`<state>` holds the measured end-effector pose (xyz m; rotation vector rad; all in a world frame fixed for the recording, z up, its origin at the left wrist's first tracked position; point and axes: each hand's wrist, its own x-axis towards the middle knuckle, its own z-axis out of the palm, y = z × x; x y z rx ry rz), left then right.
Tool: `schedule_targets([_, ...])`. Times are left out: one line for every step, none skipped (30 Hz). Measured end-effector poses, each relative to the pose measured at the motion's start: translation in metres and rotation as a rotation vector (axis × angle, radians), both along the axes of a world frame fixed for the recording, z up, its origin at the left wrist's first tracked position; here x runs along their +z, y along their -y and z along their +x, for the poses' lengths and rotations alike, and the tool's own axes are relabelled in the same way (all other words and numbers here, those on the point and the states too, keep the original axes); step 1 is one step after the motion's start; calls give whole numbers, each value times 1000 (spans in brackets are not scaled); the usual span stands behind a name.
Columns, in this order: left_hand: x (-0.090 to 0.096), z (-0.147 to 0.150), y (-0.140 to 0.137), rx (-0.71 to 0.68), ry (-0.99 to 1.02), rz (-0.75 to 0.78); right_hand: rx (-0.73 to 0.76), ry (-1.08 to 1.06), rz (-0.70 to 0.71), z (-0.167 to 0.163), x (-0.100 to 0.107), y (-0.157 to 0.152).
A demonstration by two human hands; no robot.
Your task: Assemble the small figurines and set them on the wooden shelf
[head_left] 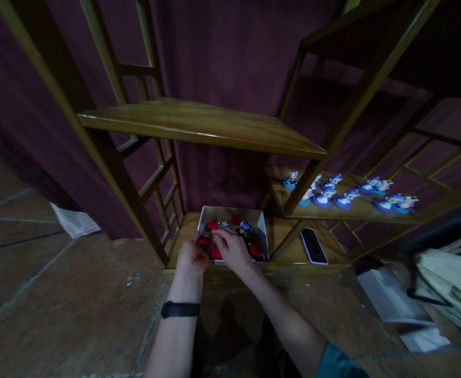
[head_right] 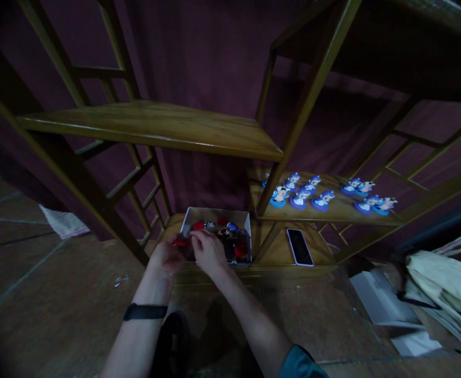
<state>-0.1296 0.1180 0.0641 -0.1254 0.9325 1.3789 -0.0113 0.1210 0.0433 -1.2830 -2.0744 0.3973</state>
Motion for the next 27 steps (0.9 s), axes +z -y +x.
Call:
schedule_targets([0, -2, 0, 15, 11, -10, -86, 4, -21, 9, -6, -12])
schedule_targets([0, -4, 0, 35, 20, -17, -176, 32, -49, 18, -13, -26])
schedule_targets([0, -5, 0, 65, 24, -21, -251, 82, -90, 27, -21, -39])
schedule_targets([0, -6, -1, 92, 26, -22, -323, 140, -129, 36, -28, -52])
schedule_targets([0, -6, -1, 117, 24, -15, -381, 210, -158, 44, -36, -63])
schedule_targets([0, -7, -1, 141, 22, 0, -426, 287, -176, 50, -44, -73])
schedule_targets([1, -7, -1, 155, 23, 18, -441, 364, -204, 56, -50, -82])
schedule_targets([1, -7, -1, 159, 27, 35, -457, 424, -235, 60, -56, -88])
schedule_targets([2, -8, -1, 160, 33, 51, -461, 471, -264, 63, -61, -93])
schedule_targets([3, -8, -1, 158, 43, 64, -465, 497, -287, 65, -65, -97])
schedule_targets([4, -9, -1, 157, 58, 76, -465, 506, -302, 66, -68, -100])
schedule_targets([4, -9, -1, 150, 78, 84, -465, 506, -312, 67, -71, -102])
schedule_targets([5, -10, -1, 143, 102, 89, -465, 502, -319, 67, -73, -104])
schedule_targets([5, -11, -2, 139, 126, 91, -464, 497, -324, 67, -74, -106])
schedule_targets([5, -11, -3, 138, 148, 87, -463, 493, -328, 68, -74, -108])
schedule_targets([5, -12, -4, 138, 167, 81, -461, 488, -330, 68, -74, -109])
schedule_targets([4, -12, -5, 139, 182, 75, -460, 484, -332, 68, -73, -110])
schedule_targets([3, -13, -6, 142, 194, 72, -458, 486, -332, 68, -71, -111])
schedule_targets([2, -13, -6, 145, 201, 71, -456, 481, -327, 68, -69, -111])
schedule_targets([1, -13, -7, 143, 204, 67, -454, 459, -315, 68, -66, -109])
schedule_targets([0, -13, -7, 135, 198, 63, -447, 418, -297, 67, -63, -105])
schedule_targets([-1, -12, -7, 120, 186, 58, -430, 328, -271, 66, -59, -100])
schedule_targets([-1, -11, -7, 104, 169, 52, -395, 197, -247, 65, -54, -93])
schedule_targets([-2, -9, -7, 87, 152, 51, -345, 34, -241, 64, -49, -83])
schedule_targets([-2, -7, -7, 66, 137, 50, -246, -150, -277, 62, -43, -72])
schedule_targets([-2, -3, -6, 51, 132, 59, -164, -357, -344, 61, -37, -59])
schedule_targets([-2, 1, -6, 38, 131, 68, -93, -545, -427, 60, -31, -45])
